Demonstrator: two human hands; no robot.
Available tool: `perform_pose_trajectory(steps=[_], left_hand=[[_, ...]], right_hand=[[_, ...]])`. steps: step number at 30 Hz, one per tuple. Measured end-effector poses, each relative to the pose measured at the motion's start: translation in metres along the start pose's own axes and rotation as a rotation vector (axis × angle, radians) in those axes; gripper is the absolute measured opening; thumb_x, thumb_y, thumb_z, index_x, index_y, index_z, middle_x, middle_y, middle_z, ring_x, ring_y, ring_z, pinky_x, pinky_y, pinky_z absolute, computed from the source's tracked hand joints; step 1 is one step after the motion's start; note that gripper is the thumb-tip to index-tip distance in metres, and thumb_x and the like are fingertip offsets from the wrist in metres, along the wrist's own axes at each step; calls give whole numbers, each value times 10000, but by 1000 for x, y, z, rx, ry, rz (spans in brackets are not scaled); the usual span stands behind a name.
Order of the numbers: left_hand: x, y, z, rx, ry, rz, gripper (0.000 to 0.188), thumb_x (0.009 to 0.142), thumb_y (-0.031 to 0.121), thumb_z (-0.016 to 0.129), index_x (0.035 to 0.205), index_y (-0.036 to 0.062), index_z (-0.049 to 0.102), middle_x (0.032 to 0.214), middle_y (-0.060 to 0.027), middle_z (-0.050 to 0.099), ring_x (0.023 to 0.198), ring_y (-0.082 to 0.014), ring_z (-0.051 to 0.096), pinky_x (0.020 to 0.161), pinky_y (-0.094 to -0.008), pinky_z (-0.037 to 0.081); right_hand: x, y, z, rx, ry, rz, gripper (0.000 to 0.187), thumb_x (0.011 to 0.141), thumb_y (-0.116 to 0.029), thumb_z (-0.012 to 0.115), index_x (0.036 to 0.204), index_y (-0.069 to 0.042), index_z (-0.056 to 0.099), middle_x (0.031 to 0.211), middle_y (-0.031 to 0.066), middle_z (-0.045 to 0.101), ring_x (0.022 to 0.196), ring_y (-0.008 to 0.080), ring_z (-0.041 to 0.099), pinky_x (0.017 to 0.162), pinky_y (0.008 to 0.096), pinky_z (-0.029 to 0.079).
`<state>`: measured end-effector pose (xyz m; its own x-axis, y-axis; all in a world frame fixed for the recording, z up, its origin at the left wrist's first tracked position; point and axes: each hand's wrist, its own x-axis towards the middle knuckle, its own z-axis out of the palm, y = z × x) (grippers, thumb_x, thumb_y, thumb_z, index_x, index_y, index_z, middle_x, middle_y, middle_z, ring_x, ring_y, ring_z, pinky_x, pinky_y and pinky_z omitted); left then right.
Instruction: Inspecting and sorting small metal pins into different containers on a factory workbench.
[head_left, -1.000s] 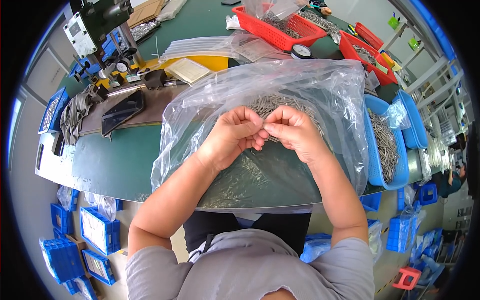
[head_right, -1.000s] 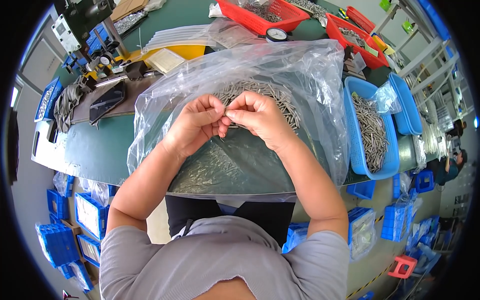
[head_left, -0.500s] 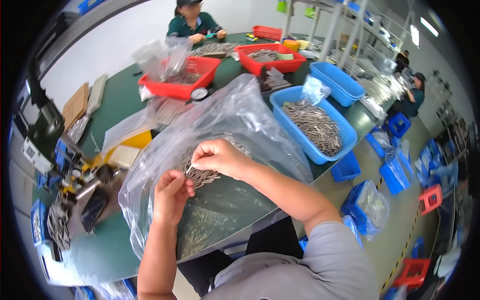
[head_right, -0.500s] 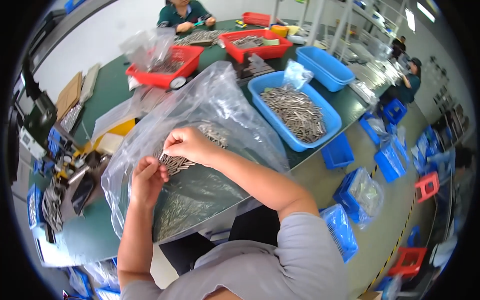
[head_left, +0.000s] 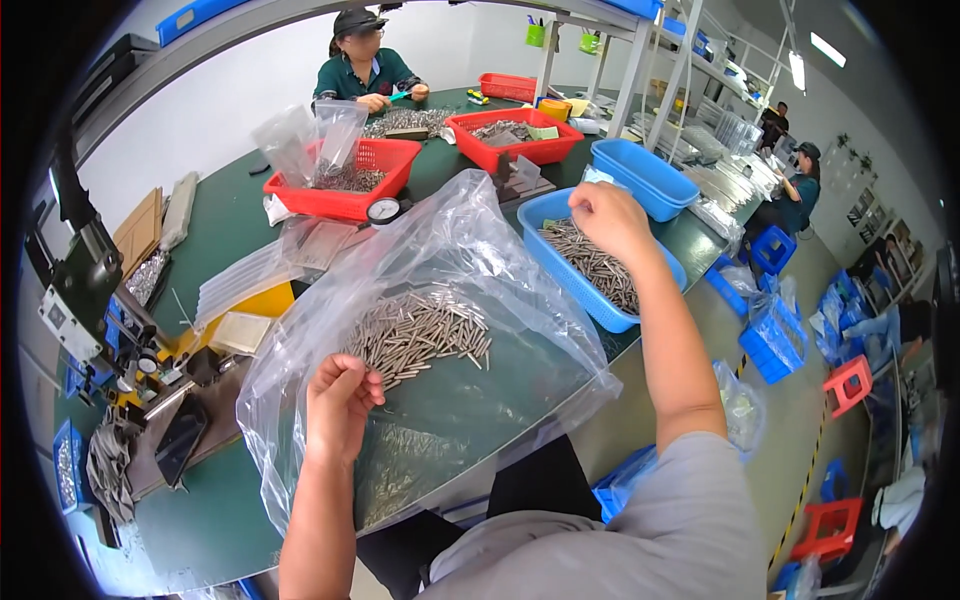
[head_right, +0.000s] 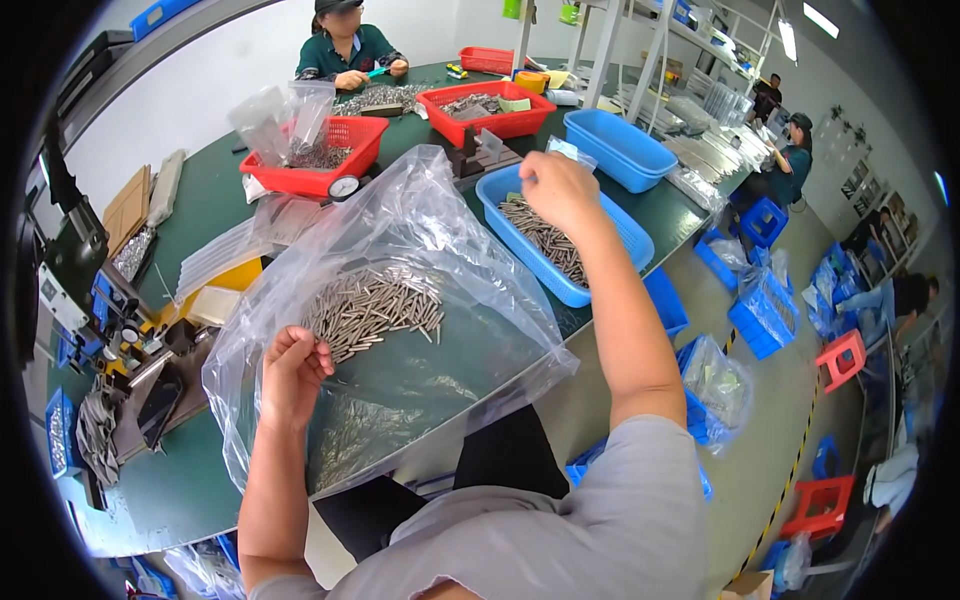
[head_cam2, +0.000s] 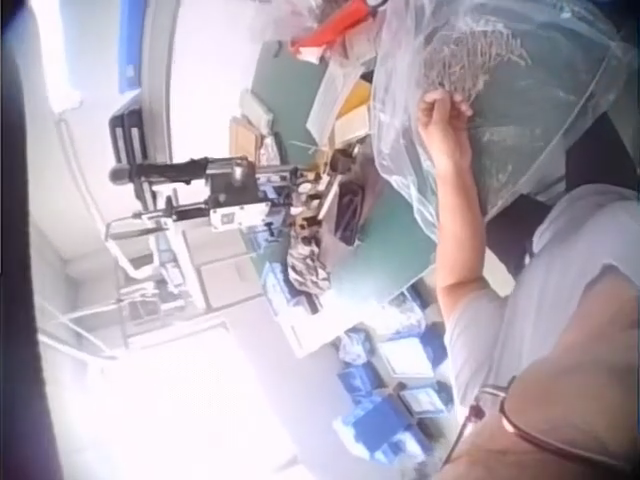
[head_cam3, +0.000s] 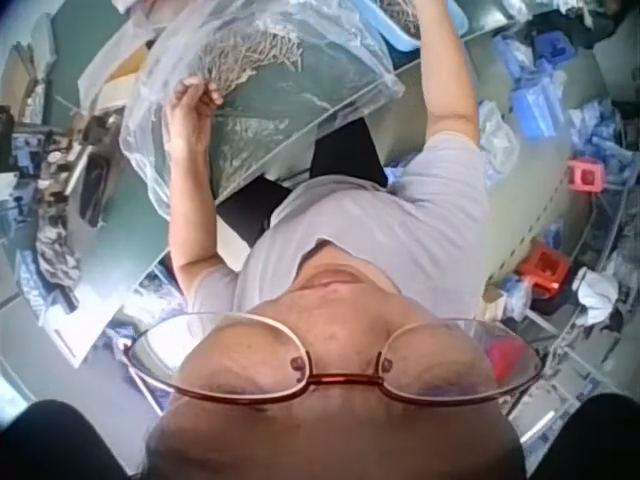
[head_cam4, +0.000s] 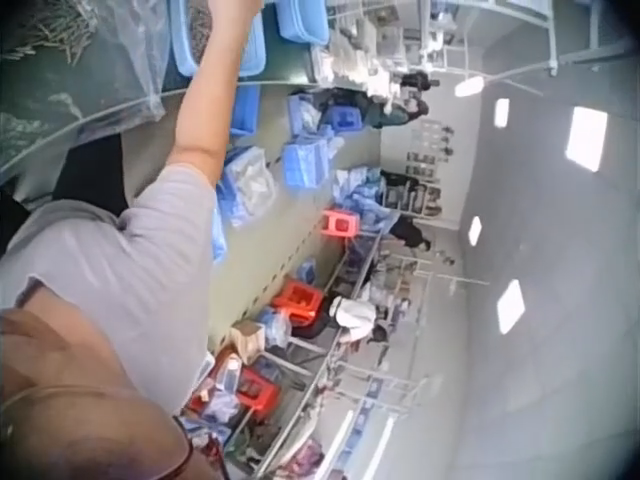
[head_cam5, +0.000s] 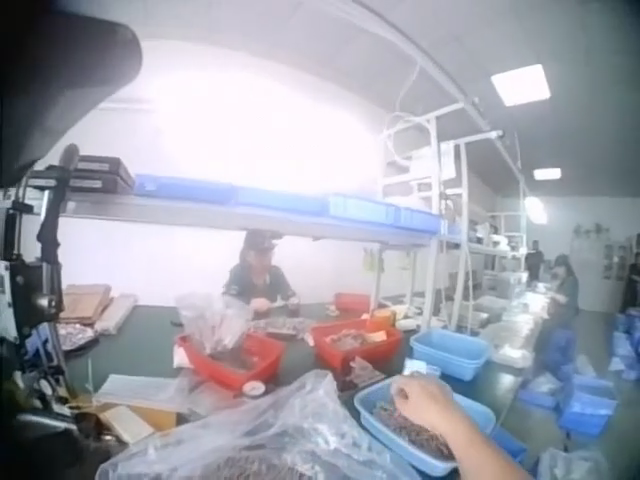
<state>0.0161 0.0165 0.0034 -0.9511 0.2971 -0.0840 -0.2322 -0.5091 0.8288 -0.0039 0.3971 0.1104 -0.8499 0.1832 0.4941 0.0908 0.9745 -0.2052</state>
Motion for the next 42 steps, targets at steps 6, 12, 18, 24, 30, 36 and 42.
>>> perform_pose_trajectory(steps=[6, 12, 18, 24, 30, 36, 42], left_hand=[[4, 0, -3, -5, 2, 12, 38, 883, 58, 503, 891, 37, 533, 768, -105, 611, 627, -173, 569, 597, -280, 481], [8, 6, -11, -25, 69, 50, 39, 884, 81, 528, 888, 48, 548, 770, -99, 602, 658, -178, 565, 617, -287, 478], [10, 5, -19, -59, 79, 76, 48, 882, 89, 537, 905, 46, 541, 765, -92, 609, 627, -159, 563, 602, -275, 485], [7, 12, -21, -94, 145, 88, 40, 876, 87, 538, 881, 48, 535, 747, -82, 603, 619, -148, 562, 596, -274, 483], [13, 8, -14, -75, 128, 54, 43, 873, 83, 537, 849, 47, 539, 741, -78, 600, 628, -146, 559, 591, -269, 473], [4, 9, -17, -42, 202, 29, 28, 857, 82, 551, 876, 63, 541, 732, -82, 608, 620, -164, 572, 578, -276, 471], [9, -1, -10, -96, 146, 30, 76, 829, 70, 586, 867, 46, 524, 718, -80, 603, 590, -150, 573, 544, -265, 480]], right_hand=[[-6, 13, 7, -145, 21, -55, 137, 796, -130, 560, 886, -121, 662, 925, 132, 625, 886, 312, 602, 763, 407, 485], [-19, -68, 1, 322, 7, -243, 116, 803, -136, 584, 894, -81, 630, 850, 117, 634, 762, 304, 613, 656, 375, 477], [-49, -150, 32, 461, -667, -652, 117, 785, -109, 624, 882, -45, 609, 777, 70, 623, 696, 206, 608, 618, 316, 468], [-57, -169, 73, 291, -770, -718, 157, 722, -140, 663, 863, -80, 628, 837, 71, 631, 756, 262, 610, 655, 364, 476], [-67, -162, 95, 387, -702, -730, 172, 714, -149, 688, 853, -91, 607, 845, 70, 580, 796, 263, 591, 686, 373, 472], [-82, -180, 104, 465, -598, -830, 111, 725, -123, 661, 806, -77, 600, 804, 93, 561, 761, 303, 592, 657, 403, 481], [-91, -181, 97, 413, -498, -853, 54, 744, -82, 627, 766, -61, 582, 756, 107, 575, 715, 311, 592, 626, 410, 475]])
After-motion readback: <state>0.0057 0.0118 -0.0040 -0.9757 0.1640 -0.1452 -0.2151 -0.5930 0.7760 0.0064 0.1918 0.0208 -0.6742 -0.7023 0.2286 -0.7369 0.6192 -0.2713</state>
